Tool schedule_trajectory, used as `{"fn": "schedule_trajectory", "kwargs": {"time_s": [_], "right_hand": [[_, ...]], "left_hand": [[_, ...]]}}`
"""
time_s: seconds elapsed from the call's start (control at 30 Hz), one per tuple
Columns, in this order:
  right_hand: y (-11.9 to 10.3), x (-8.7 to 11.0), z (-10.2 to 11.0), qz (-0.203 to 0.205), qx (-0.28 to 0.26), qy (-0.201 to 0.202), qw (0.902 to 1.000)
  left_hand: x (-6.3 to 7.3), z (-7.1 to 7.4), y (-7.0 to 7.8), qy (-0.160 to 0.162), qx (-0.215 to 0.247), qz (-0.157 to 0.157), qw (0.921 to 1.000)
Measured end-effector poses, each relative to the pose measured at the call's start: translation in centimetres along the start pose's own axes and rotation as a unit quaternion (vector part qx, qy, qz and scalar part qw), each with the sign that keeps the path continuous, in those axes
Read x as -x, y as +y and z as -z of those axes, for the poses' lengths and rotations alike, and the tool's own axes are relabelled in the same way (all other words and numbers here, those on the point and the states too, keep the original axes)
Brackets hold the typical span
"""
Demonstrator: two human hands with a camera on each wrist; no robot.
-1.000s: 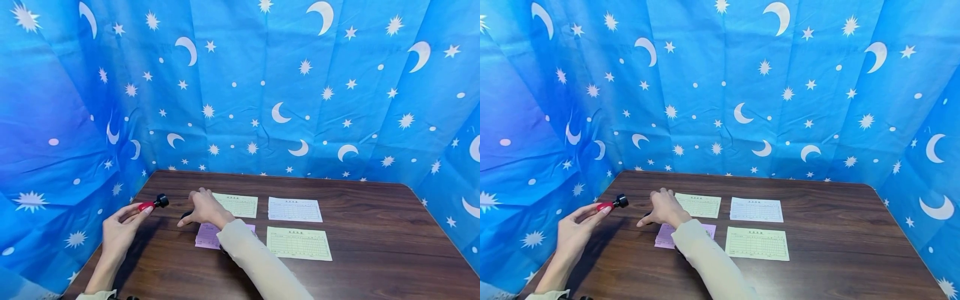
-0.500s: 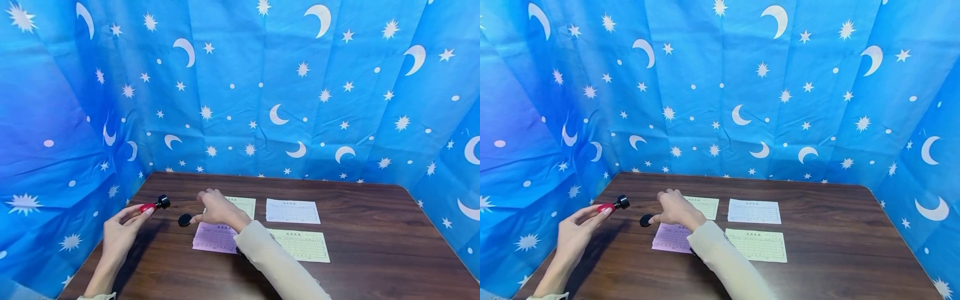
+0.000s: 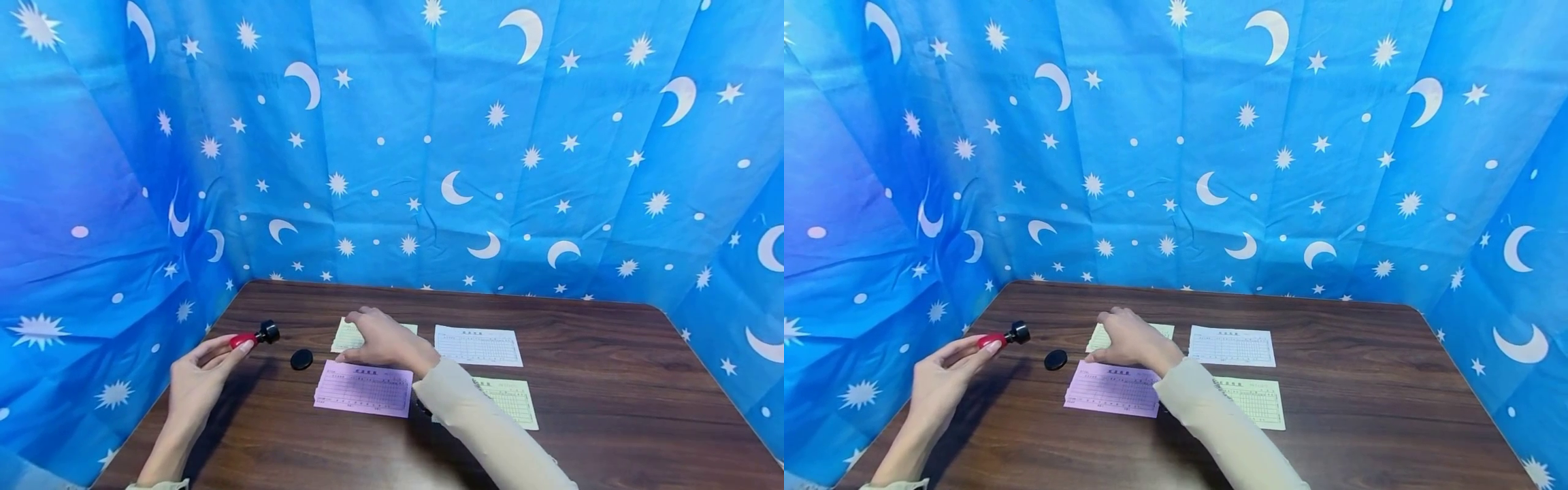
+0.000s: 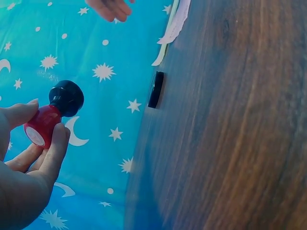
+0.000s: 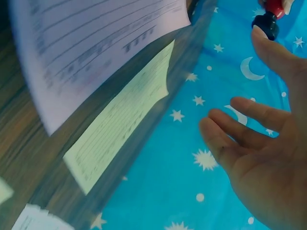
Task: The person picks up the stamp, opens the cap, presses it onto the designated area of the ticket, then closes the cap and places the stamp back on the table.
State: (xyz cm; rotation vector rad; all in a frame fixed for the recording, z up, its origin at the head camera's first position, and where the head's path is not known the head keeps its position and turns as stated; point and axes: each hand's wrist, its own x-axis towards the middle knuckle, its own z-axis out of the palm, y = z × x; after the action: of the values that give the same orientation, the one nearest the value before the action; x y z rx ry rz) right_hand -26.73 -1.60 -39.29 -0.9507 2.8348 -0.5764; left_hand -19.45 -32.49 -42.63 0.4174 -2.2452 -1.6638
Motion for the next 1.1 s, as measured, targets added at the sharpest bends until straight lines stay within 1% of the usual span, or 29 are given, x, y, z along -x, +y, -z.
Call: {"fn": "schedule_trajectory", "kwargs": {"time_s": [0.2,0.27,0.4,0.5,0.6,0.7,0.83,0.93,1.1], "right_hand": [[2.1,1.4,0.5,-0.004,0.003,-0.002,1.0],[2.9,1.9,0.6,-0.001,0.004,0.002,1.0],[4.4,2.6,0.9,-0.006,-0.003,0.009,0.9999],[5.5,3.1,0.8,-0.012,-0.009,0.013,0.9998],[6.6,3.6,0.5,-0.009,-0.004,0.021,0.9997],[7.8,4.1,0.1,-0.005,0.012,0.023,0.9996],[9.3,4.8,-0.6,0.004,0.053,0.018,0.9984],[10.3,5.1,-1.1,0.017,0.084,0.011,0.9963],[11.6,5.4,-1.6,0.028,0.1,0.003,0.9946]], "left_hand": [[0.3,-0.2,-0.1,-0.002,-0.012,0.004,0.9999],[0.5,-0.2,-0.1,-0.001,-0.013,0.003,0.9999],[0.5,-0.3,0.1,-0.007,-0.015,-0.002,0.9999],[0.4,-0.3,0.2,-0.014,-0.019,0.001,0.9997],[0.4,-0.4,0.4,-0.017,-0.027,0.008,0.9995],[0.4,-0.4,0.5,-0.015,-0.029,0.01,0.9994],[0.3,-0.5,0.6,-0.016,-0.027,0.008,0.9995],[0.4,-0.5,0.5,-0.023,-0.021,0.005,0.9995],[0.5,-0.8,0.5,-0.029,-0.01,-0.004,0.9995]]}}
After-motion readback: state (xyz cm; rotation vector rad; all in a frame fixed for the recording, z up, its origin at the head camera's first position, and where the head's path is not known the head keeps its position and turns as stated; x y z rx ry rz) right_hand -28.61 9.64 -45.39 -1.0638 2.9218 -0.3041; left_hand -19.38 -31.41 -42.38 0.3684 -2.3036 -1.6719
